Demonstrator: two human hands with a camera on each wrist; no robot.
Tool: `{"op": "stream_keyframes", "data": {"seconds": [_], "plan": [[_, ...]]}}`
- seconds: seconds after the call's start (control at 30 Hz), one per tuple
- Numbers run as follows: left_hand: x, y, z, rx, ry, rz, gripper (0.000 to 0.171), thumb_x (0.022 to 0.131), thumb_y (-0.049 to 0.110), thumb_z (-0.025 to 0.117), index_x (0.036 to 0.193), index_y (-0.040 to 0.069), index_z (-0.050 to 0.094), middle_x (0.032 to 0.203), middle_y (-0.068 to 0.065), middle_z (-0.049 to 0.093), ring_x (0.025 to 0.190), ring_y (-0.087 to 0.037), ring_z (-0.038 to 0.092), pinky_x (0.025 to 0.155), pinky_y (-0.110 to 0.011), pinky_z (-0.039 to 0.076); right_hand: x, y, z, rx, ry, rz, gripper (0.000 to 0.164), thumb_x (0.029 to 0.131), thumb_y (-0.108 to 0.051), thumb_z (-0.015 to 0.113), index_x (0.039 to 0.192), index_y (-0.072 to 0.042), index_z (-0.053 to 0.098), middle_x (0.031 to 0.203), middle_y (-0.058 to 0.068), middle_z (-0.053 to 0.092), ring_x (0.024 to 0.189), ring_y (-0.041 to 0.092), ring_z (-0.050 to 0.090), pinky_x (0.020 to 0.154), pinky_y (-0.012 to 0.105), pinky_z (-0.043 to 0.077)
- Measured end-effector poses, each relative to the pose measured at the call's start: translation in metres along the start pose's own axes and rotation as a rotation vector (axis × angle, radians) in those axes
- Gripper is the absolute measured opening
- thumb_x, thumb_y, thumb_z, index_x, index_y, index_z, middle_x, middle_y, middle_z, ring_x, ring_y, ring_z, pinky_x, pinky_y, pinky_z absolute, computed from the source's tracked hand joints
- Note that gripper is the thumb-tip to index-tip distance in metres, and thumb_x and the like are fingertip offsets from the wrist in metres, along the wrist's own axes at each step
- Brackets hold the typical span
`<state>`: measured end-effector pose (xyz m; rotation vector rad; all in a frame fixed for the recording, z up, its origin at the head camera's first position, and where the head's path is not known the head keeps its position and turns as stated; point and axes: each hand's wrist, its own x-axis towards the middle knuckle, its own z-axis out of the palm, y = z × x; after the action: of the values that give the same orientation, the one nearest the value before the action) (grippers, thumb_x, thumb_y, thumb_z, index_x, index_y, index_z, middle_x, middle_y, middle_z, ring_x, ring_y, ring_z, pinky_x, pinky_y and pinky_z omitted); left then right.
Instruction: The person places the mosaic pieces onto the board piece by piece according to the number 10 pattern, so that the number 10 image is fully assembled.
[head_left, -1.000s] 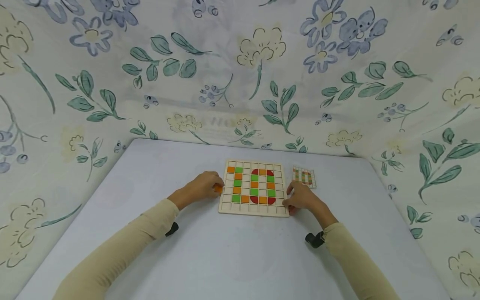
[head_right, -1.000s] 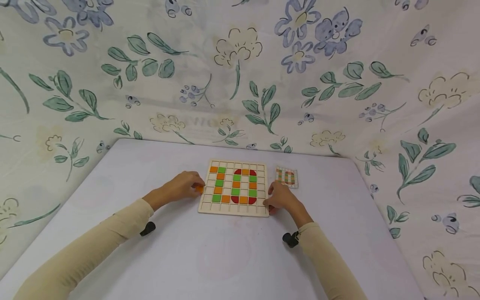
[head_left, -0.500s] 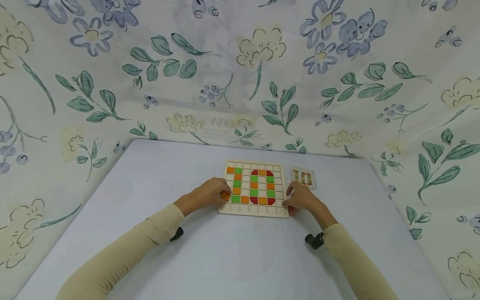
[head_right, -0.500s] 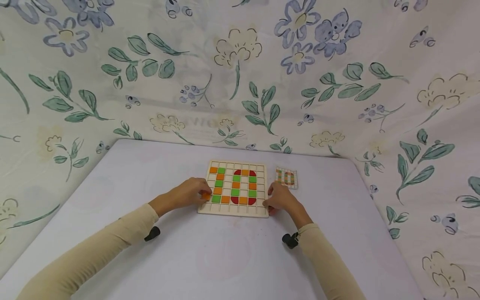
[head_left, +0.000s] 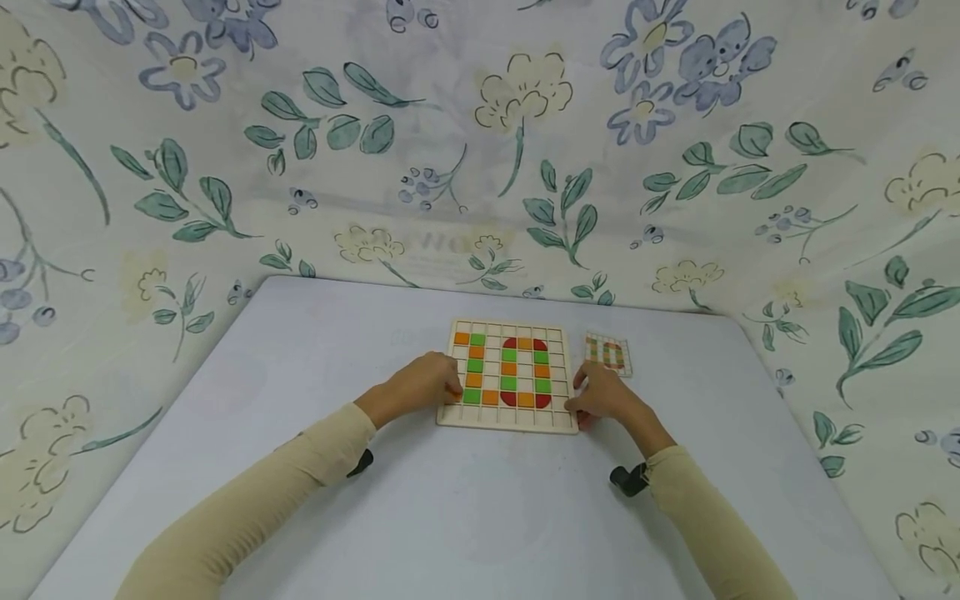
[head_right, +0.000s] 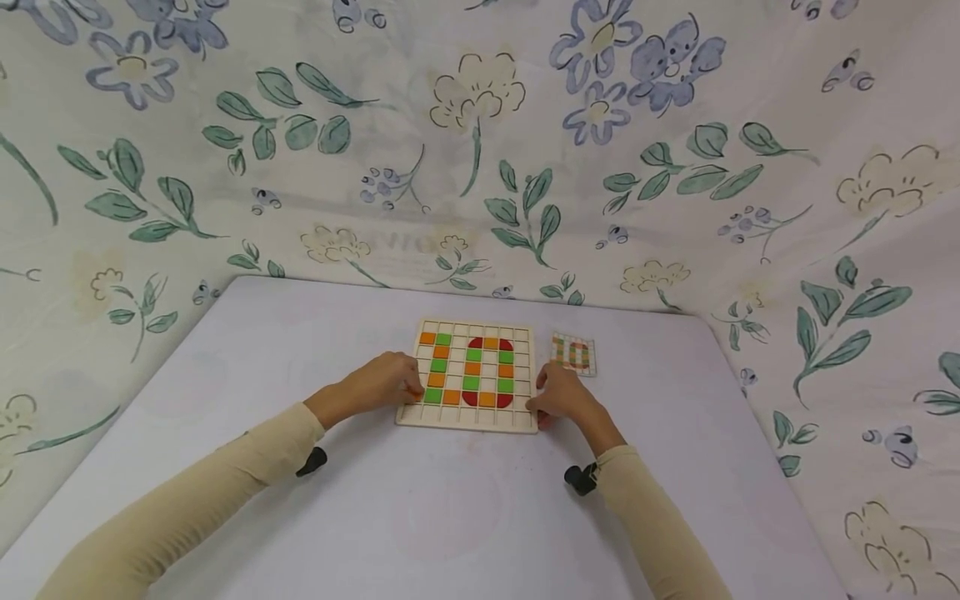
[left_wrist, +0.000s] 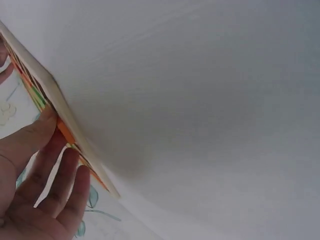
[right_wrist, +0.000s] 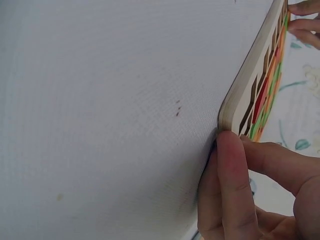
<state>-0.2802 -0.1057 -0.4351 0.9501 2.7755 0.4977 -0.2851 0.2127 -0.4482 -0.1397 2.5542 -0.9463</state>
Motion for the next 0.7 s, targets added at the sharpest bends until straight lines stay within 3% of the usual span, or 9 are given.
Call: {"op": "stream_keyframes", "data": {"seconds": [0.1, 0.23, 0.3, 0.4, 0.5, 0.57, 0.7], "plan": [[0.003, 0.002, -0.002, 0.02, -0.017, -0.003, 0.007, 0.081, 0.009, 0.079, 0.087, 0.008, 0.08, 0.082, 0.003, 0.067, 0.08, -0.014, 0.054, 0.078, -0.029, 0.046, 0.001, -0.001, -0.001, -0.021, 0.008, -0.004, 0.034, 0.084, -0.012, 0.075, 0.106, 0.002, 0.053, 0.067, 0.009, 0.066, 0.055, 0.019, 0.066, 0.054, 0.03, 0.053], [0.003, 0.003, -0.003, 0.05, -0.037, 0.02, 0.007, 0.084, 0.011, 0.075, 0.088, 0.007, 0.08, 0.109, -0.01, 0.067, 0.106, -0.028, 0.052, 0.094, -0.039, 0.044, 0.002, -0.003, -0.001, -0.056, 0.022, -0.014, 0.035, 0.083, -0.014, 0.075, 0.106, 0.002, 0.054, 0.067, 0.008, 0.065, 0.055, 0.018, 0.065, 0.055, 0.029, 0.051], [0.001, 0.002, -0.004, 0.066, -0.028, 0.02, 0.009, 0.084, 0.007, 0.075, 0.092, 0.007, 0.08, 0.116, -0.013, 0.064, 0.11, -0.031, 0.05, 0.096, -0.04, 0.043, 0.004, -0.003, -0.001, -0.056, 0.021, -0.012, 0.035, 0.083, -0.014, 0.076, 0.106, 0.002, 0.054, 0.068, 0.008, 0.066, 0.056, 0.018, 0.065, 0.056, 0.029, 0.051], [0.0, -0.001, -0.003, 0.049, -0.003, 0.005, 0.018, 0.082, -0.001, 0.074, 0.099, 0.004, 0.078, 0.109, -0.011, 0.066, 0.104, -0.028, 0.056, 0.091, -0.038, 0.047, 0.005, -0.003, -0.003, -0.074, 0.018, -0.012, 0.037, 0.083, -0.016, 0.076, 0.107, 0.002, 0.055, 0.07, 0.008, 0.065, 0.058, 0.018, 0.065, 0.057, 0.029, 0.051], [-0.001, -0.001, 0.0, -0.027, 0.011, -0.046, 0.024, 0.081, -0.004, 0.074, 0.105, 0.002, 0.076, 0.1, -0.007, 0.068, 0.097, -0.022, 0.06, 0.087, -0.034, 0.05, 0.006, -0.003, -0.005, -0.097, 0.007, -0.006, 0.038, 0.083, -0.018, 0.076, 0.109, 0.003, 0.056, 0.074, 0.008, 0.065, 0.06, 0.017, 0.064, 0.059, 0.029, 0.052], [0.0, -0.001, 0.001, -0.067, 0.009, -0.071, 0.024, 0.083, -0.003, 0.073, 0.106, 0.001, 0.075, 0.102, -0.006, 0.068, 0.099, -0.021, 0.061, 0.09, -0.036, 0.05, 0.005, -0.005, -0.007, -0.113, -0.002, 0.002, 0.039, 0.084, -0.019, 0.075, 0.11, 0.003, 0.057, 0.074, 0.007, 0.065, 0.06, 0.016, 0.064, 0.06, 0.029, 0.052], [0.002, -0.002, 0.001, -0.048, 0.027, -0.074, 0.025, 0.088, 0.007, 0.071, 0.113, 0.001, 0.072, 0.111, -0.009, 0.067, 0.108, -0.025, 0.059, 0.097, -0.04, 0.047, 0.003, -0.013, -0.014, -0.094, 0.023, -0.002, 0.044, 0.087, -0.022, 0.073, 0.118, 0.005, 0.056, 0.08, 0.01, 0.067, 0.061, 0.019, 0.067, 0.061, 0.031, 0.055]]}}
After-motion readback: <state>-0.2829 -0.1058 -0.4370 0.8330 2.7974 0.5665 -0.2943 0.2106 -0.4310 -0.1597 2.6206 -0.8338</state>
